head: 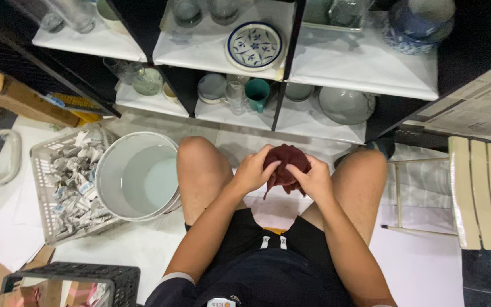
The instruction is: The person sits on the floor and wipes several small ceramic items, including a white bowl, a blue-and-white patterned bowl, and a small beige cup, using a maroon cloth. The person picks up each item from a nearby shelf, wipes it, and places it back.
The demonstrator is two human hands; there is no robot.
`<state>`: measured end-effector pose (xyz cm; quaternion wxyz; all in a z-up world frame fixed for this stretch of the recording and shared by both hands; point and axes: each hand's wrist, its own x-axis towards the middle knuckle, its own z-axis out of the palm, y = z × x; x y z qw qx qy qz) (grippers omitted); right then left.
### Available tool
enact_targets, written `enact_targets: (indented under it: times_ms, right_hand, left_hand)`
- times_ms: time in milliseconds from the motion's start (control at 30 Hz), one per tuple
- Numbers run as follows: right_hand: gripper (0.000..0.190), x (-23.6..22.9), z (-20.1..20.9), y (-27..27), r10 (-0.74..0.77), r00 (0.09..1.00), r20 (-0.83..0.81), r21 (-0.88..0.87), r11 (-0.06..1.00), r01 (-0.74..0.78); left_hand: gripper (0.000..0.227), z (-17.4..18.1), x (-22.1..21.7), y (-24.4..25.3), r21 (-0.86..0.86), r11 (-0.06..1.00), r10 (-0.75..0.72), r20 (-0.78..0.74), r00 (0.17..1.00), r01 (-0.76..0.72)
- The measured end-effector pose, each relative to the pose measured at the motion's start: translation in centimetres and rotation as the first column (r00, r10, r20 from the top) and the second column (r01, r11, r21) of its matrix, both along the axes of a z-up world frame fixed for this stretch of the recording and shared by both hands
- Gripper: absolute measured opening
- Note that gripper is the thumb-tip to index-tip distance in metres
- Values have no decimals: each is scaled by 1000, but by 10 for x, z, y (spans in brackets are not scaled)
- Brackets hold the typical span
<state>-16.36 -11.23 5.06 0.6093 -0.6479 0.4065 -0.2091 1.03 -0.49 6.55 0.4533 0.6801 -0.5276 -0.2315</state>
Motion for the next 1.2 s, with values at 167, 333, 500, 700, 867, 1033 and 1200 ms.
enact_targets:
  times_ms: [167,333,500,700,867,1033,1200]
  right_hand:
    - [21,7,5,6,-33,992,118,-216,975,58]
    - [22,7,-14,8,-21,1000,12,-79,997,22]
    - [27,9,-28,4,-14,998,68,-507,861,47]
    - [38,15,-32,5,-58,990,127,-69,995,67]
    - [47,11,-38,0,32,962,271,-108,994,-2]
    - [71,5,-44,-2,212,895,394,-209,968,-137]
    - [101,2,-39,-5,187,867,462,-19,979,-201]
  left_hand:
    - [24,-3,-1,-3,-119,989,97,66,993,-88]
    - [22,-10,3,-3,-49,992,118,9,993,-117]
    - [22,-9,-2,-1,-69,993,102,13,995,-101]
    - [40,-11,-3,-5,-172,979,70,-213,975,-107]
    - [49,-28,1,-10,-313,935,19,-431,902,-169]
    - [39,-49,11,-18,-312,922,-17,-624,781,-229]
    - [21,-51,10,-10,-286,918,27,-648,761,-276]
